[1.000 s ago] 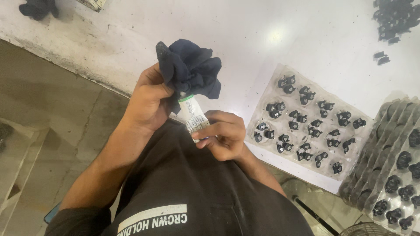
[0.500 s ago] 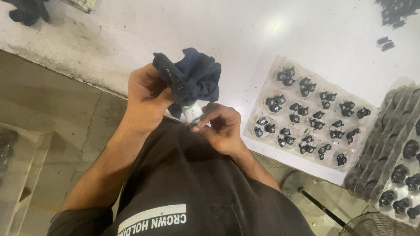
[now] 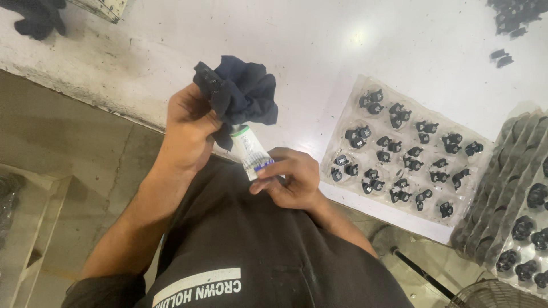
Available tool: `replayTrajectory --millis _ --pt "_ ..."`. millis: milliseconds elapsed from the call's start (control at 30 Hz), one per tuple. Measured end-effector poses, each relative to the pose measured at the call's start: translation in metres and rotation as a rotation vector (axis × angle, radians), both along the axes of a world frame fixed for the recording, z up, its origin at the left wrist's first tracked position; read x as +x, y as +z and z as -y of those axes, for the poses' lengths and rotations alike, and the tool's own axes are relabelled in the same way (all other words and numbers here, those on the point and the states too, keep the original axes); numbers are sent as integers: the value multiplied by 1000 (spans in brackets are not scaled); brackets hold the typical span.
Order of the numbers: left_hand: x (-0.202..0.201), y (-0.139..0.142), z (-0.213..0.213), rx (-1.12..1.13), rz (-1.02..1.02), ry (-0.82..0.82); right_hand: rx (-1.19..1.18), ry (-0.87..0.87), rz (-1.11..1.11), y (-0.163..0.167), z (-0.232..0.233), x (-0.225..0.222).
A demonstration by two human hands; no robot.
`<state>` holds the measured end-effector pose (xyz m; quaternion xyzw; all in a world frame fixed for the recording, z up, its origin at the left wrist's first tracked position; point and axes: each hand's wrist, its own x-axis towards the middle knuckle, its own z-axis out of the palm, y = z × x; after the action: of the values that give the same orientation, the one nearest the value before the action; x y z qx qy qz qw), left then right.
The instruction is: The person applies grease from a tube onto small black plastic components and places the treated parts into blister trays. They wipe the tube tip with a cloth, pick parts one at a time from the trays, apply the grease to each part, and set the finished parts back into the trays.
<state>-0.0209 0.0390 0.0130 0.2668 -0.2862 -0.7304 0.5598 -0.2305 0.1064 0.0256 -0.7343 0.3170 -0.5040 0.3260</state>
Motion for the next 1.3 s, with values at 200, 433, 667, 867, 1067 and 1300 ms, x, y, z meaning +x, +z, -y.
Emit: replayTrajectory --millis 200,433,667,867,1067,1300 --pt "-14 -7 -6 107 -98 -50 -135 29 -108 10 17 -12" --pt "-3 -4 0 -189 164 105 539 -34 352 2 13 -1" --pt "-5 -6 1 -277 369 236 1126 99 893 -46 27 2" --pt "19 -3 7 -381 463 271 1124 69 808 -55 38 29" --pt "61 -10 20 -199 424 357 1058 37 710 -46 65 81" --pt "123 -46 51 -16 364 511 670 -291 191 -58 112 165"
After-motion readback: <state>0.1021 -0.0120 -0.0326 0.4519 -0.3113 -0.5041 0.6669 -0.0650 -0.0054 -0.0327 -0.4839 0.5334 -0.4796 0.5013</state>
